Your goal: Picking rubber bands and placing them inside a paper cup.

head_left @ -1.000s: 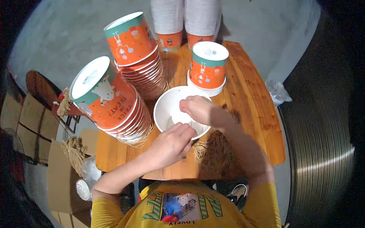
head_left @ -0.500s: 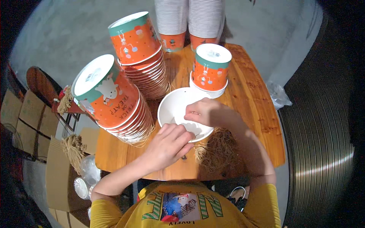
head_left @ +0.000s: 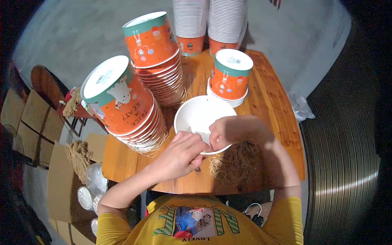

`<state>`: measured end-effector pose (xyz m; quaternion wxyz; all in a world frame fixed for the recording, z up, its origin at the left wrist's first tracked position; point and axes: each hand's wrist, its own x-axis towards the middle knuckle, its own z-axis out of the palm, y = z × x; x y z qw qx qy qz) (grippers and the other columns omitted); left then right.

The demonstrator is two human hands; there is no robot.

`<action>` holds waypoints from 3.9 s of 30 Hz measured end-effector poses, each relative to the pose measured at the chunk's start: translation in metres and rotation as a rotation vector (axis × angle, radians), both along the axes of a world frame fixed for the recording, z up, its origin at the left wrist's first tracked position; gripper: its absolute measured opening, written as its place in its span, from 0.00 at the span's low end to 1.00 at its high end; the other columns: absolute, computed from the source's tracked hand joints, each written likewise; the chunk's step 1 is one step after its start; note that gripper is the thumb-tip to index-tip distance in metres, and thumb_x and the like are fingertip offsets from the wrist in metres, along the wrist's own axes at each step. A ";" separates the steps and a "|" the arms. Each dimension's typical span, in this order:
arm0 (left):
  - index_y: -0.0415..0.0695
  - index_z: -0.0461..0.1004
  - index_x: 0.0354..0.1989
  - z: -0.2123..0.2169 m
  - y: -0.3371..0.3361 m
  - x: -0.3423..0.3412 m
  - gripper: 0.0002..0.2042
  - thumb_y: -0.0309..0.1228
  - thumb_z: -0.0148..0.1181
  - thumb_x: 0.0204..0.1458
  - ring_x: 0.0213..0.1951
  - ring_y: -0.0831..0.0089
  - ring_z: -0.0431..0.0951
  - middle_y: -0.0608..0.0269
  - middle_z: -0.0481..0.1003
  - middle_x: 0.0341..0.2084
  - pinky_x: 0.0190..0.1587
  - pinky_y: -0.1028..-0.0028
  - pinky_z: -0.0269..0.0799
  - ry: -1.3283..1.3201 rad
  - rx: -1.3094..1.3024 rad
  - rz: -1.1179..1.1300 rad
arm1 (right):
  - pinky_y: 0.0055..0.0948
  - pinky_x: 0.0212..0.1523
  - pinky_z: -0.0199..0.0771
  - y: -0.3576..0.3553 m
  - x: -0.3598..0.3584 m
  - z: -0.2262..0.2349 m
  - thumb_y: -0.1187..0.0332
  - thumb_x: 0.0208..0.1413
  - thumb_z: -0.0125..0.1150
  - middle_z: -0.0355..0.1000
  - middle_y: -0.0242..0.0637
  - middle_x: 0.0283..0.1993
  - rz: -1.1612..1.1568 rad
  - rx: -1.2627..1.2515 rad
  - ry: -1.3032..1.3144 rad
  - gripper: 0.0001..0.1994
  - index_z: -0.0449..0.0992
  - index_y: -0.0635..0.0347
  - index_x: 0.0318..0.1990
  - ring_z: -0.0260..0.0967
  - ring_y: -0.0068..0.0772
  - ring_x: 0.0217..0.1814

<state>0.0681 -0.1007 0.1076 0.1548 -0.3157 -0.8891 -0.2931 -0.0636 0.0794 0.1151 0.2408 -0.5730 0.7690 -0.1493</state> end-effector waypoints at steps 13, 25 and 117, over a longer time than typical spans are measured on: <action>0.44 0.69 0.32 -0.004 -0.013 0.001 0.10 0.20 0.54 0.38 0.38 0.65 0.67 0.62 0.64 0.27 0.53 0.63 0.53 -0.035 0.004 -0.046 | 0.34 0.38 0.67 0.012 0.004 -0.012 0.62 0.50 0.54 0.69 0.38 0.29 -0.019 -0.151 -0.074 0.10 0.76 0.56 0.29 0.68 0.38 0.36; 0.44 0.67 0.35 -0.009 -0.033 -0.002 0.13 0.18 0.51 0.37 0.40 0.64 0.67 0.60 0.64 0.29 0.53 0.62 0.54 -0.070 0.069 -0.204 | 0.26 0.42 0.67 -0.022 -0.008 0.017 0.57 0.51 0.56 0.74 0.34 0.35 0.088 0.332 -0.431 0.11 0.79 0.51 0.36 0.69 0.26 0.39; 0.39 0.66 0.33 -0.006 0.074 0.003 0.07 0.30 0.46 0.58 0.27 0.59 0.71 0.51 0.70 0.23 0.31 0.66 0.67 -0.664 0.358 -0.142 | 0.23 0.29 0.66 0.104 0.033 0.001 0.73 0.55 0.52 0.69 0.30 0.26 -0.825 -0.922 -0.008 0.04 0.74 0.61 0.31 0.65 0.25 0.27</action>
